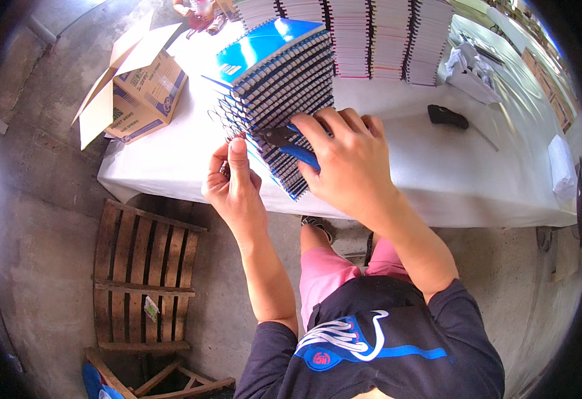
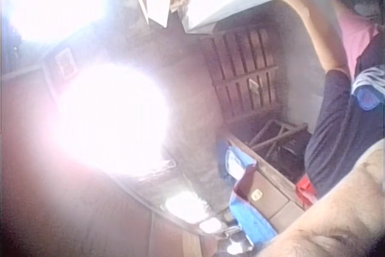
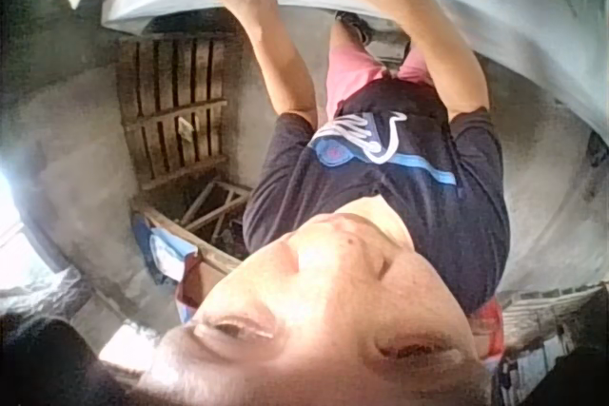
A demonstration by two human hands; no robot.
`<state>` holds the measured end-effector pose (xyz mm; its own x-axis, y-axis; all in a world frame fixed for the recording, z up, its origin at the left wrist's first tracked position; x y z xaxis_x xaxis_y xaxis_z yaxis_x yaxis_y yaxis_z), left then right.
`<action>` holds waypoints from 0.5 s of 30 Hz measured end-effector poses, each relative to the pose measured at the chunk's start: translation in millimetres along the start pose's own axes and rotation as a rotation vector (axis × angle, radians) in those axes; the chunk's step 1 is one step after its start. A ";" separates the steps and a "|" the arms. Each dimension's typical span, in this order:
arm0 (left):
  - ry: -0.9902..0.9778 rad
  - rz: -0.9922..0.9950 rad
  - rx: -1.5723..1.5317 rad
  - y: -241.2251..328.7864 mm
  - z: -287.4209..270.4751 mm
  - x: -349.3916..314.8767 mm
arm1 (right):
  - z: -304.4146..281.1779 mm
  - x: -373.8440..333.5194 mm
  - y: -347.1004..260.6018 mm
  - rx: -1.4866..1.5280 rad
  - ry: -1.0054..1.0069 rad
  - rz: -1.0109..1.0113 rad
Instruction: The person uses pliers to trim and tuck the ends of the spiral wires on a stack of notebooks.
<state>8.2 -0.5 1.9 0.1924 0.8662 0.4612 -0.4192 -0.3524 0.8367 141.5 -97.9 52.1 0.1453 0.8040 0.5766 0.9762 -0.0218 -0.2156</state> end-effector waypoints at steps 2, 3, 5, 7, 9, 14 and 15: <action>0.053 0.027 0.142 4.7 -0.1 -1.6 | 1.6 0.1 -1.7 0.012 -0.018 0.000; 0.051 0.038 0.165 5.0 0.4 -1.9 | 2.1 0.3 -1.8 0.017 -0.025 0.001; 0.047 0.061 0.212 5.9 0.1 -3.0 | 1.8 1.1 -2.3 0.047 -0.012 -0.010; 0.049 0.078 0.262 7.2 -1.3 -2.9 | 9.0 2.7 2.6 0.093 -0.042 -0.003; 0.066 0.099 0.289 8.2 -1.5 -3.8 | 22.6 5.2 11.8 0.149 -0.115 0.021; 0.037 0.091 0.031 0.9 -2.4 -9.3 | 20.7 5.3 14.9 0.208 -0.129 0.015; 0.050 0.004 -0.153 -9.1 -3.1 -9.0 | 17.9 5.6 15.4 0.210 -0.120 0.004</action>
<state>7.5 -4.0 -10.8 0.1472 0.8828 0.4460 -0.5510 -0.3013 0.7782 154.5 -83.0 37.9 0.1169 0.8691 0.4807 0.9189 0.0890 -0.3844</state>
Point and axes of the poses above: each hand's wrist, its own x-axis towards the middle knuckle, its own z-axis out of the palm, y = z × x, the point moved 9 cm from there along x, towards the middle knuckle, and after that the axes turned 11 degrees about -y, right-handed, at the moved point
